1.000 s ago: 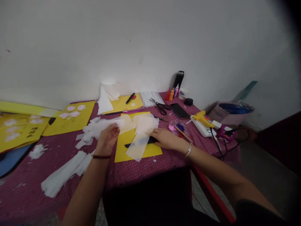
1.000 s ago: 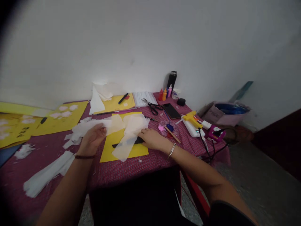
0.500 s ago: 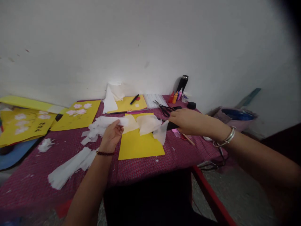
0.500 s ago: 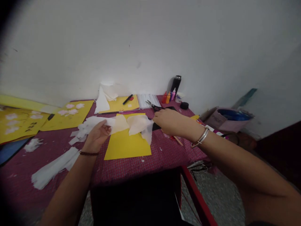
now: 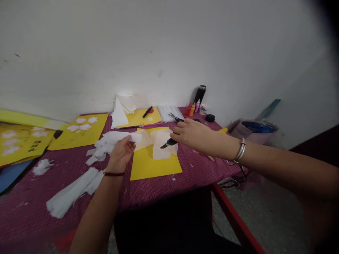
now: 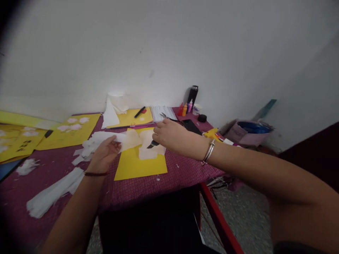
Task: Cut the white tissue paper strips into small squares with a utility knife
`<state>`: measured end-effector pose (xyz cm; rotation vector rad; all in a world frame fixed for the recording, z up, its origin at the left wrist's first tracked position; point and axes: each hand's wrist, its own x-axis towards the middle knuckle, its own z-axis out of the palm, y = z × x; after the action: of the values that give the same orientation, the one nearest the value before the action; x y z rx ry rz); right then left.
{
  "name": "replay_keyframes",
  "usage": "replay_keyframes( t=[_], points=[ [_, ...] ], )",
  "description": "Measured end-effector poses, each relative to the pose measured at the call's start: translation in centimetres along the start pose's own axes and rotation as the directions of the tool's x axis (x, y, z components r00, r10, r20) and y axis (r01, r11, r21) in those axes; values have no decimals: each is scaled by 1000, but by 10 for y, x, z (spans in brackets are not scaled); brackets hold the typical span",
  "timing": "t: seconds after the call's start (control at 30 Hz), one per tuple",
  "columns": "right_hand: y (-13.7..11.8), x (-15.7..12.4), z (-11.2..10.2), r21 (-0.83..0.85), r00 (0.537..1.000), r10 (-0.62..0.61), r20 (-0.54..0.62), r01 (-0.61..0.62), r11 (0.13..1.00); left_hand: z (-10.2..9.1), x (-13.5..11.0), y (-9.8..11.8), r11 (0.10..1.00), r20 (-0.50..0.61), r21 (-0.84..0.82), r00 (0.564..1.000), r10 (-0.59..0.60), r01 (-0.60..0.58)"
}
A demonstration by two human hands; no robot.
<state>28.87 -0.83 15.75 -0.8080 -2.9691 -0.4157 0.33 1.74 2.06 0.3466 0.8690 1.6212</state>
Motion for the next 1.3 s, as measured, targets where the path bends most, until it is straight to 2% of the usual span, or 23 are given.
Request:
replay_keyframes(
  t=[0.1,0.2,0.27,0.33,0.37,0.43,0.5,0.57,0.67,0.77,0.87,1.1,1.3],
  points=[
    [10,-4,-1,-29,1000,27,-11,-27,999,2,-2,2,1000,-1,-3,1000,-11,11],
    [24,-7,4,40,987,155,-54,-153,987,4,-5,4,1000,-14,-17,1000,-25,25],
    [32,-9,16,219,951,296,-91,-271,937,5,-7,5,999,-24,-36,999,-33,32],
    [35,-6,36,475,887,449,-109,-350,807,6,-8,5,998,-36,-58,999,-39,36],
    [35,-2,47,591,865,486,-124,-329,737,7,-9,5,997,-44,-68,998,-42,38],
    [30,9,69,766,879,459,-130,-205,610,8,-9,4,996,-61,-81,997,-49,44],
    [20,24,89,839,907,397,-140,-104,533,8,-9,4,995,-75,-85,996,-57,50],
    [9,38,104,831,914,365,-175,-61,552,8,-9,5,995,-87,-86,994,-60,53],
    [-5,51,116,729,930,314,-192,-79,680,6,-8,6,995,-106,-89,993,-55,45],
    [-13,51,121,585,948,279,-155,-140,799,3,-5,6,995,-133,-93,990,-55,43],
    [-16,45,123,457,961,253,-113,-175,872,2,-3,5,994,-156,-94,986,-64,49],
    [-16,41,127,380,950,294,-108,-233,895,2,-1,2,998,-154,-39,986,-64,59],
    [-16,42,131,378,946,304,-113,-242,894,2,-1,-3,998,-120,64,993,6,2]
  ],
)
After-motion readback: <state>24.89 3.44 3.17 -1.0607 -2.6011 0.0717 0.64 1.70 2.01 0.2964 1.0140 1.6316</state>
